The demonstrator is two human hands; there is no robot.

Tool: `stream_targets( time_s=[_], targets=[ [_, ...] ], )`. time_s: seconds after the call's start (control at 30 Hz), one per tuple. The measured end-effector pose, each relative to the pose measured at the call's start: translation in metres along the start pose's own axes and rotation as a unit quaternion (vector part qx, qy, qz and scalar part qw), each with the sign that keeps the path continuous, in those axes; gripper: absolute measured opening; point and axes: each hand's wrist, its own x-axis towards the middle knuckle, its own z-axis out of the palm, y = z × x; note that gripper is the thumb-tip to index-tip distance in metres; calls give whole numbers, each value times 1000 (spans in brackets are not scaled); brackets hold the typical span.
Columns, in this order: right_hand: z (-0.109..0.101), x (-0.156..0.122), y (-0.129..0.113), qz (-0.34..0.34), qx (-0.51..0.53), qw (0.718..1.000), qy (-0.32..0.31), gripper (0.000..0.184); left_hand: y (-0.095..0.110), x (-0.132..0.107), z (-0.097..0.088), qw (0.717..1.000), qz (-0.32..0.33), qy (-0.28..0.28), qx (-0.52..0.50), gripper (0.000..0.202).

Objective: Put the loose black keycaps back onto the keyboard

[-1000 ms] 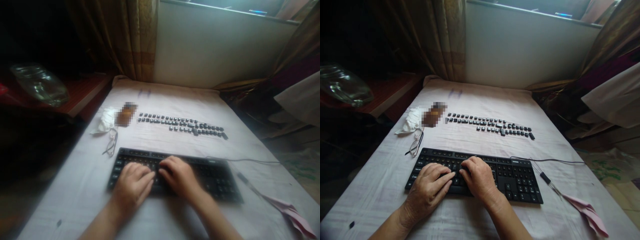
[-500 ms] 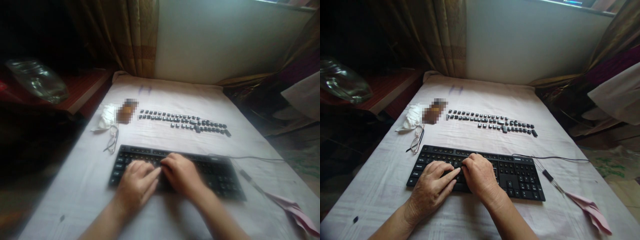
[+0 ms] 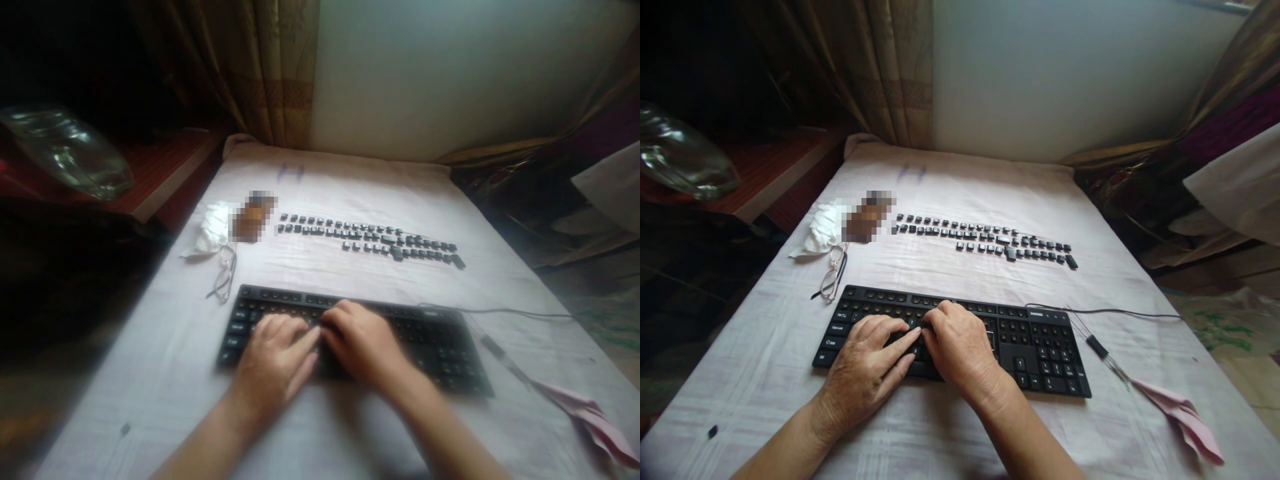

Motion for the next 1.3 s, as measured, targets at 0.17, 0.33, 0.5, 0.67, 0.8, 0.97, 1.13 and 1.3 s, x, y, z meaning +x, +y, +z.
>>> stream_targets(
  time_s=[0.17, 0.33, 0.5, 0.67, 0.8, 0.97, 1.13, 1.3],
  targets=[
    [-1, 1, -1, -4, -10, 1000, -2, 16, 0, 0, 0, 1000, -5, -6, 5, 27],
    [0, 2, 0, 12, 13, 1000, -20, 21, 0, -1, -1, 1000, -8, -14, -3, 28],
    [-2, 6, 3, 36, 59, 997, -25, 22, 0, 0, 0, 1000, -10, -13, 11, 30],
    [-9, 15, 3, 79, 86, 991, -65, 21, -1, -1, 0, 1000, -6, -17, 8, 30],
    [-15, 23, 5, 112, 128, 981, -96, 21, -1, 0, 0, 1000, -5, -20, 4, 31],
    [-18, 29, 11, 125, 177, 969, -115, 18, 0, 0, 0, 1000, -10, -18, -1, 32],
    [-19, 32, 11, 119, 169, 971, -117, 17, -1, 0, 0, 1000, -9, -19, -1, 31],
    [-20, 32, 12, 117, 193, 964, -140, 17, -1, 0, 1, 1000, -11, -21, 2, 31]
  ],
)
